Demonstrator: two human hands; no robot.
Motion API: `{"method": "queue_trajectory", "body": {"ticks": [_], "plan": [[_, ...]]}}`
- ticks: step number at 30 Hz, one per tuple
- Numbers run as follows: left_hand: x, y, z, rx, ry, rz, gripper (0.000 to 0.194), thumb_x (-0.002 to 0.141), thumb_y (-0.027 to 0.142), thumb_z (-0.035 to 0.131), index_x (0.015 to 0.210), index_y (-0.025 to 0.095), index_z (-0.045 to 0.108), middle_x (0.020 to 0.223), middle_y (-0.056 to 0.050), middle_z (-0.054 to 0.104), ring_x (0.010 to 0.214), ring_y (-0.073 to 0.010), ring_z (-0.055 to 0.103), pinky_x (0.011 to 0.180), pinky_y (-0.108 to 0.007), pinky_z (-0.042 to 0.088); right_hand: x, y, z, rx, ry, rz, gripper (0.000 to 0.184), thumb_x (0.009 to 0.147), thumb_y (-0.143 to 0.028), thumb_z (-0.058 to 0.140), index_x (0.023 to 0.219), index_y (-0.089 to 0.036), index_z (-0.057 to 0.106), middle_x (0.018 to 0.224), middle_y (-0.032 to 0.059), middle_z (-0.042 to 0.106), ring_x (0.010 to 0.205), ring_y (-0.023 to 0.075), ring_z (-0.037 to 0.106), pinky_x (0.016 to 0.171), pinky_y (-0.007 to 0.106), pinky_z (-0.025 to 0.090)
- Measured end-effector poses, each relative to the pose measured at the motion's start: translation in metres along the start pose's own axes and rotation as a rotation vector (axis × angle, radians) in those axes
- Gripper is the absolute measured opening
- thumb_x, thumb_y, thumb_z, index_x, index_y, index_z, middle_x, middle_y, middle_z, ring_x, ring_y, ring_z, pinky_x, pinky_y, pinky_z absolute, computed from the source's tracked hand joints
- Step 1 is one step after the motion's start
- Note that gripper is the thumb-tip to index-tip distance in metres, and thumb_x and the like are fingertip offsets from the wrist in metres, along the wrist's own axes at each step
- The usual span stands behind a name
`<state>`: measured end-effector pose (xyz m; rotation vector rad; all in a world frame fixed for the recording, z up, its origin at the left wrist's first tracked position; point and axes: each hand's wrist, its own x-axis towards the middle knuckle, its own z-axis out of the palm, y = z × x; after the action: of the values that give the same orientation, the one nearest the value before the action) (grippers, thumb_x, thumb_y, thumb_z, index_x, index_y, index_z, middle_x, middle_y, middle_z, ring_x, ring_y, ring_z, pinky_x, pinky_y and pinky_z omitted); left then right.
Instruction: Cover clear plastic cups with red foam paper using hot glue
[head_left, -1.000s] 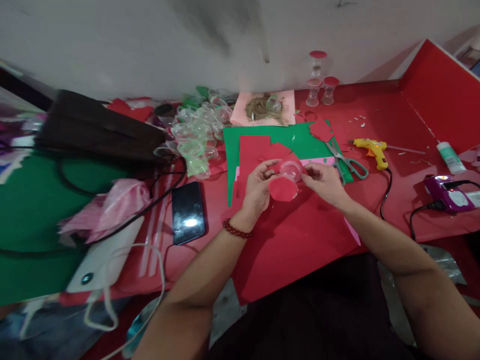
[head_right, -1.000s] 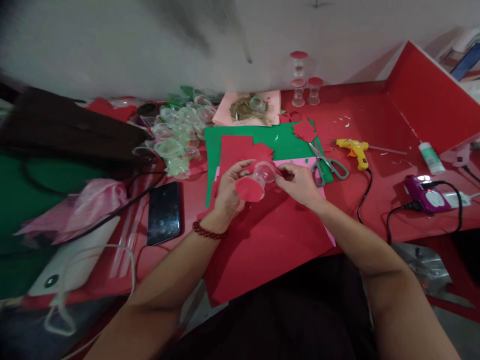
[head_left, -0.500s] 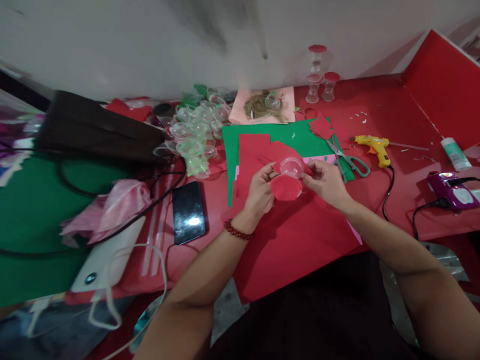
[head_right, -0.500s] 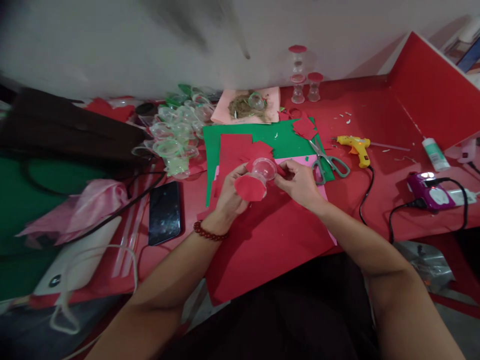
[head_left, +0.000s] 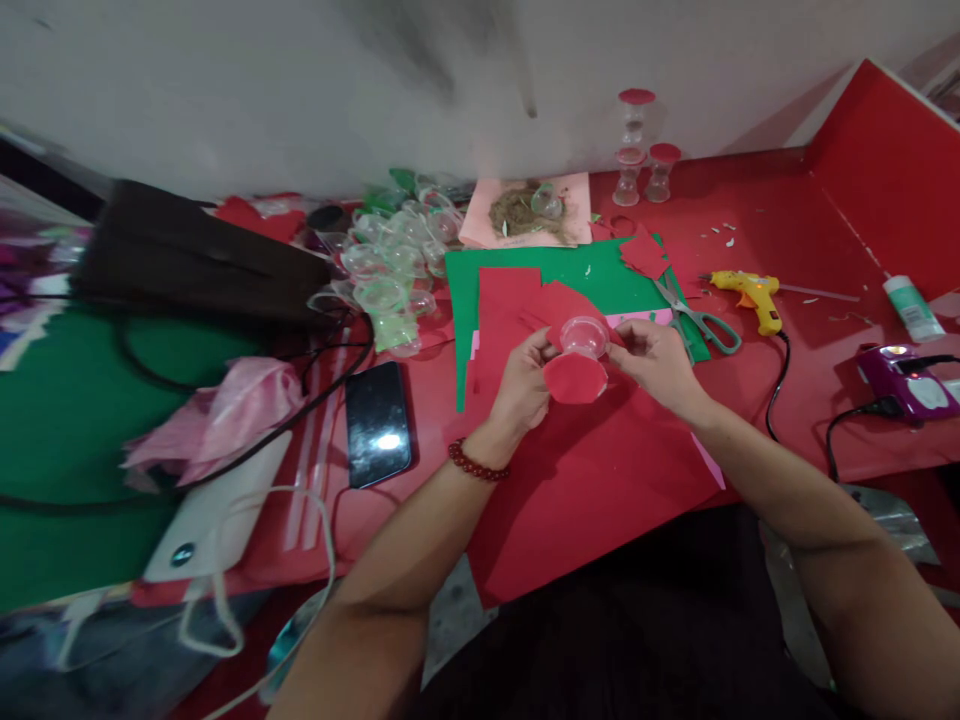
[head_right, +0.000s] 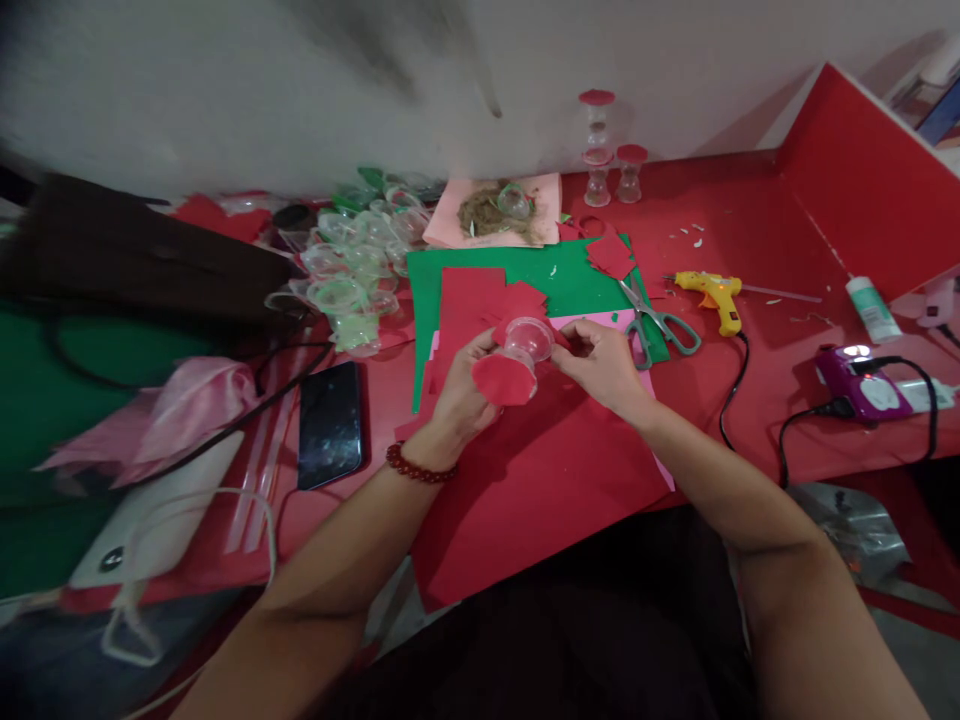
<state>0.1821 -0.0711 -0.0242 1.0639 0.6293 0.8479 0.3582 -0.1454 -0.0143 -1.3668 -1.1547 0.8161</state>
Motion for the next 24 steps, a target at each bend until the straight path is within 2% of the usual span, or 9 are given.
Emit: {"method": "queue_trajectory", "body": {"ticks": [3,6,13,17,21,24], "plan": [[-0.001,0.004,0.0,0.078,-0.056,0.006,0.052,0.052,0.037,0.108,0.093,0.021,0.079,0.08,-0.003,0.079,0.072,-0.0167,0.074,0.067,-0.026,0.06,0.003,-0.004,-0.005,0.013,-0.017,-0.015,0.021,0.079,-0.043,0.075,0.082,-0.023,0.069,0.083,0.0027,0.071,0.076,0.0172,0.062,0.072,0.032,0.053],[-0.002,0.011,0.001,0.106,-0.069,-0.02,0.054,0.049,0.033,0.108,0.093,0.02,0.081,0.088,-0.006,0.084,0.08,-0.0207,0.078,0.072,-0.028,0.063,0.004,-0.006,-0.008,0.005,-0.049,-0.003,0.017,0.076,-0.039,0.074,0.08,-0.023,0.07,0.081,0.0025,0.072,0.074,0.0173,0.062,0.07,0.032,0.052],[-0.005,0.019,0.002,0.084,-0.055,-0.057,0.034,0.059,0.03,0.1,0.087,0.018,0.085,0.084,-0.006,0.084,0.071,-0.0155,0.074,0.069,-0.025,0.059,0.002,-0.01,-0.009,-0.067,-0.048,0.005,0.012,0.072,-0.034,0.068,0.073,-0.023,0.064,0.071,-0.0007,0.063,0.066,0.0144,0.053,0.062,0.03,0.044],[-0.006,0.019,0.0,0.124,-0.09,-0.062,0.029,0.062,0.027,0.097,0.087,0.018,0.086,0.078,-0.004,0.081,0.066,-0.014,0.07,0.065,-0.025,0.056,0.001,-0.017,-0.009,-0.05,-0.084,-0.014,0.014,0.074,-0.036,0.065,0.075,-0.023,0.067,0.074,0.0002,0.065,0.071,0.0158,0.054,0.066,0.031,0.045],[-0.006,0.022,0.0,0.161,-0.12,-0.056,0.022,0.062,0.025,0.093,0.082,0.019,0.085,0.07,-0.003,0.077,0.064,-0.015,0.068,0.062,-0.025,0.054,0.0,-0.021,-0.01,-0.118,-0.075,-0.023,0.018,0.075,-0.039,0.063,0.065,-0.023,0.061,0.065,-0.0011,0.055,0.066,0.0148,0.046,0.062,0.031,0.039],[-0.006,0.024,0.0,0.153,-0.098,-0.017,0.016,0.063,0.023,0.087,0.079,0.02,0.085,0.071,-0.002,0.077,0.064,-0.0135,0.065,0.061,-0.024,0.051,-0.001,-0.021,-0.009,-0.151,-0.046,-0.027,0.02,0.075,-0.04,0.063,0.064,-0.024,0.059,0.063,-0.0013,0.053,0.065,0.0145,0.044,0.061,0.031,0.036]]}}
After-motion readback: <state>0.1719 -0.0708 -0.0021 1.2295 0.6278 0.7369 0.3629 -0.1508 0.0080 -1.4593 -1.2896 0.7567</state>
